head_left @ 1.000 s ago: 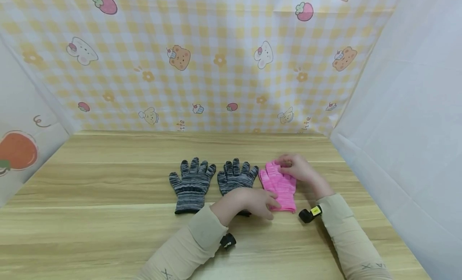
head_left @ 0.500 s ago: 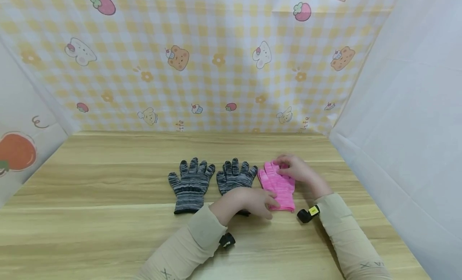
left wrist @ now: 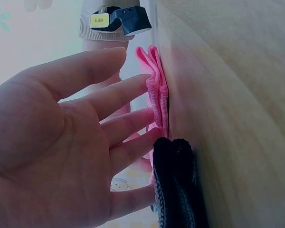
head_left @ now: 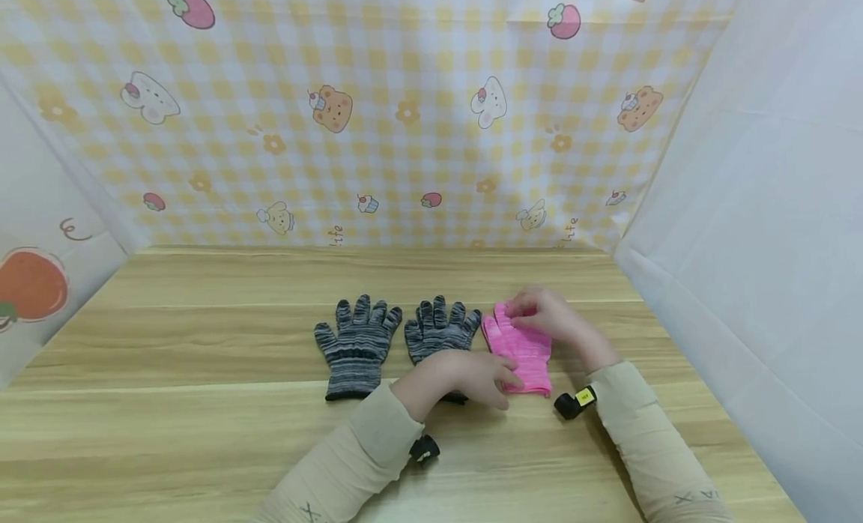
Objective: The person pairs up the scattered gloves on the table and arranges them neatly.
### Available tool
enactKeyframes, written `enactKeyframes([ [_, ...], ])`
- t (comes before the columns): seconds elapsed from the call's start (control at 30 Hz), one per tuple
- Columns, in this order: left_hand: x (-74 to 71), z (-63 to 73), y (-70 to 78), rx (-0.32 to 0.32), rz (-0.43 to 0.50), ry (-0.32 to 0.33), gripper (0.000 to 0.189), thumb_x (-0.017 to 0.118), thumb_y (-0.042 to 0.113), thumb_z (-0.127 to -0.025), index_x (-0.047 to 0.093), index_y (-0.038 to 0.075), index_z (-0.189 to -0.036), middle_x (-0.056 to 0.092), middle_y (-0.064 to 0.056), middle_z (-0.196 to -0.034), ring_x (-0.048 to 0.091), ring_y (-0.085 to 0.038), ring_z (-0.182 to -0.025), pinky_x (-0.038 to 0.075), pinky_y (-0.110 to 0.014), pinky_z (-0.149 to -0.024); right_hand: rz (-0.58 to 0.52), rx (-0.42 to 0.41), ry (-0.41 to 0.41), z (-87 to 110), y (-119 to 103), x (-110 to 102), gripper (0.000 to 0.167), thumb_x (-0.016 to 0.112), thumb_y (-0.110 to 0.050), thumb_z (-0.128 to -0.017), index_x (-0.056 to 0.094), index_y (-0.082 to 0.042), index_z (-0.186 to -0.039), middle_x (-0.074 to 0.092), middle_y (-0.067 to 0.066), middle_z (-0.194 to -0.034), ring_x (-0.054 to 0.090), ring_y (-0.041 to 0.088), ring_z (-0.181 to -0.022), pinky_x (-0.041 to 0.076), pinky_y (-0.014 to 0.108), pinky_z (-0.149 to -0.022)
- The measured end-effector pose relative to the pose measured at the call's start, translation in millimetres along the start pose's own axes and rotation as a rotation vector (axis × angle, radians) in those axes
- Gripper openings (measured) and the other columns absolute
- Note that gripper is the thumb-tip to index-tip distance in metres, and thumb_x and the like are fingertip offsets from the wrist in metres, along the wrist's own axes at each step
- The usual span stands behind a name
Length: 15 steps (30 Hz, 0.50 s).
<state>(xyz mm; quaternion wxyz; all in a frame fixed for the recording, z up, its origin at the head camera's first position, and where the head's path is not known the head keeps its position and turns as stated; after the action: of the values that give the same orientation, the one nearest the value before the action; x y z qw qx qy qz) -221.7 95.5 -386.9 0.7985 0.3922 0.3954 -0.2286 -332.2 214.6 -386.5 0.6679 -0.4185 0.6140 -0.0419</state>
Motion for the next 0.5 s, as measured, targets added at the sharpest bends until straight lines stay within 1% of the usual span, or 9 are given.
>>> enactKeyframes([
  [0.07, 0.0, -0.4, 0.4, 0.003, -0.002, -0.001, 0.046, 0.058, 0.026, -0.094, 0.052, 0.019, -0.140, 0.030, 0.001, -0.153, 0.024, -0.011, -0.140, 0.021, -0.027, -0.112, 0.003, 0.003, -0.036, 0.8, -1.8, 2.5, 0.020, 0.072, -0.002, -0.082, 0.073, -0.003, -0.102, 0.067, 0.011, -0.106, 0.058, 0.032, -0.105, 0.047, 0.047, -0.092],
  [0.17, 0.1, -0.8, 0.8, 0.007, -0.006, -0.001, 0.046, 0.057, 0.026, -0.094, 0.052, 0.019, -0.140, 0.030, 0.001, -0.153, 0.024, -0.011, -0.140, 0.021, -0.027, -0.112, 0.012, -0.002, -0.057, 1.7, -2.6, 4.6, 0.022, 0.072, -0.003, -0.082, 0.072, -0.002, -0.104, 0.066, 0.013, -0.108, 0.058, 0.033, -0.105, 0.047, 0.047, -0.092],
  [0.27, 0.2, -1.1, 0.7, 0.008, -0.008, -0.002, 0.047, 0.057, 0.026, -0.094, 0.052, 0.019, -0.140, 0.030, 0.001, -0.153, 0.024, -0.011, -0.140, 0.021, -0.027, -0.112, 0.038, -0.012, -0.053, 1.1, -1.9, 6.7, 0.024, 0.073, -0.004, -0.082, 0.071, -0.002, -0.106, 0.066, 0.013, -0.109, 0.059, 0.032, -0.103, 0.048, 0.047, -0.090],
  [0.37, 0.3, -1.6, 0.2, 0.012, -0.015, -0.003, 0.047, 0.057, 0.027, -0.094, 0.051, 0.019, -0.140, 0.030, 0.000, -0.153, 0.023, -0.012, -0.140, 0.020, -0.027, -0.112, 0.076, -0.022, -0.040, -0.2, -1.2, 9.2, 0.026, 0.073, -0.005, -0.082, 0.071, -0.003, -0.108, 0.066, 0.011, -0.108, 0.059, 0.028, -0.099, 0.049, 0.045, -0.088],
  [0.5, 0.3, -1.7, -0.6, 0.014, -0.015, -0.004, 0.047, 0.057, 0.027, -0.094, 0.051, 0.019, -0.140, 0.030, 0.000, -0.154, 0.023, -0.012, -0.140, 0.020, -0.027, -0.112, 0.110, -0.044, -0.023, -1.6, -1.5, 11.0, 0.025, 0.074, -0.007, -0.082, 0.071, -0.004, -0.108, 0.067, 0.005, -0.102, 0.058, 0.023, -0.092, 0.048, 0.042, -0.083],
])
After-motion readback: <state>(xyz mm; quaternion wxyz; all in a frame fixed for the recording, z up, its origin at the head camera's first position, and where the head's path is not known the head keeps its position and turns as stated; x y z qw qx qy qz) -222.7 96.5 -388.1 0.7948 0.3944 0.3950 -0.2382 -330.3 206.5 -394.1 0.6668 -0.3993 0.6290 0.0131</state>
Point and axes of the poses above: each hand's wrist, its own z-axis away from the middle knuckle, its own x-axis out of the palm, y = z × x, the point moved 7 cm from there along -z, towards the middle knuckle
